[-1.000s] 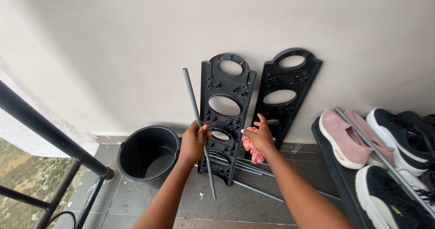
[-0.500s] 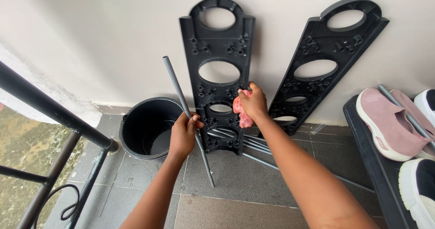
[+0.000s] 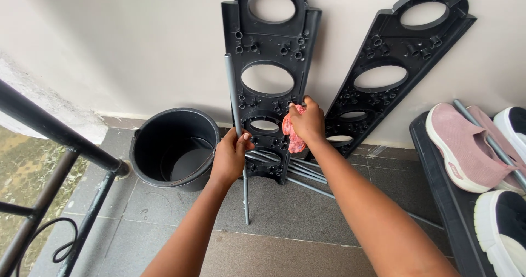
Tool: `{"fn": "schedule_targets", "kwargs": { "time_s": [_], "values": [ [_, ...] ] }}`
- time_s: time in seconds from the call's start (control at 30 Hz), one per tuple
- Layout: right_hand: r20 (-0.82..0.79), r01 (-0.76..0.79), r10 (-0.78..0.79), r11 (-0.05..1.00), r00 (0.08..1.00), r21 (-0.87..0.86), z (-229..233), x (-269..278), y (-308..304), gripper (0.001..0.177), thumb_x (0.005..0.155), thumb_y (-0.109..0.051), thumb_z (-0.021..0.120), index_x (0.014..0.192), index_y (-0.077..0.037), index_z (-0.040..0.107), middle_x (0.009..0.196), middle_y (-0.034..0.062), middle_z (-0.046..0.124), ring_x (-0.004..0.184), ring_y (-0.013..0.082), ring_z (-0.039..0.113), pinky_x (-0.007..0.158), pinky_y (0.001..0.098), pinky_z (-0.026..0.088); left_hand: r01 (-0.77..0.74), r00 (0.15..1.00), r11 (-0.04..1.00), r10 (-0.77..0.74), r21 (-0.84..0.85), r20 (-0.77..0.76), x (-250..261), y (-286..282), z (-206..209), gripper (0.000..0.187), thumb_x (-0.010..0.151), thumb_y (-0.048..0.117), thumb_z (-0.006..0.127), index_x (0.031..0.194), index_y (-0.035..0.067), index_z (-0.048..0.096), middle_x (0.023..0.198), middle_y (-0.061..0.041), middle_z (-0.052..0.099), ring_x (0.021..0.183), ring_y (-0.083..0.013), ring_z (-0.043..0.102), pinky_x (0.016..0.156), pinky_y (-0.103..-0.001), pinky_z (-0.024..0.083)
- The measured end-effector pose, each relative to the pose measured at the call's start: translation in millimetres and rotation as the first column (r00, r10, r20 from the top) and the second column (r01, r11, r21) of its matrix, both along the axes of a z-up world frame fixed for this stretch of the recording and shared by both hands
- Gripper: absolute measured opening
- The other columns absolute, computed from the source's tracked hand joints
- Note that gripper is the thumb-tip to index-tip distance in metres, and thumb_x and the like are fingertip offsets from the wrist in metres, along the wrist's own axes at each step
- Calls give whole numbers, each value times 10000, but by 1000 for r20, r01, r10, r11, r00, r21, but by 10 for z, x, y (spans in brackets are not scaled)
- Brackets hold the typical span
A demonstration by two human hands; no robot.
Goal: Cleaning the components of a disassembled plastic shoe rack using a damp cloth.
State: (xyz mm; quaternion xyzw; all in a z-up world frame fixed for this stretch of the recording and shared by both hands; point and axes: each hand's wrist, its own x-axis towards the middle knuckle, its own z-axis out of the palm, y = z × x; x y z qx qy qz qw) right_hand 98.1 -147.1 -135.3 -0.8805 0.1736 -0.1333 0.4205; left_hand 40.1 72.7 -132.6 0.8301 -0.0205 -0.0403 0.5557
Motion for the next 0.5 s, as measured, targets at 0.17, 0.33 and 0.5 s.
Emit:
{"fn": "schedule_targets", "kwargs": {
  "time_s": [0.17,0.33,0.5],
  "values": [
    [105,-221,216,975,971,33,-381,-10,-355,371,907,-319,739,1163,-57,678,1059,141,759,1001,297,730,886,408,538,42,994,999,-39,-29,103,26,-129,-143,261,1043,291,522,1061,64,650,771,-28,726,782,-130,705,729,-312,523],
    [213,76,-97,992,972,104,-525,-298,-249,455,869,-394,763,1079,-17,617,956,147,698,817,270,704,717,399,568,-69,992,998,69,-6,101,5,-226,-195,321,1067,364,538,1026,48,583,739,-69,584,699,-181,581,658,-342,483],
    [1,-107,143,738,990,666,-628,-476,245,726,1068,-624,555,865,71,509,810,250,560,635,329,553,587,457,512,-69,987,989,87,-134,132,-49,-494,-287,436,1006,383,699,1013,6,479,818,-91,521,755,-184,528,655,-345,479]
  ]
}}
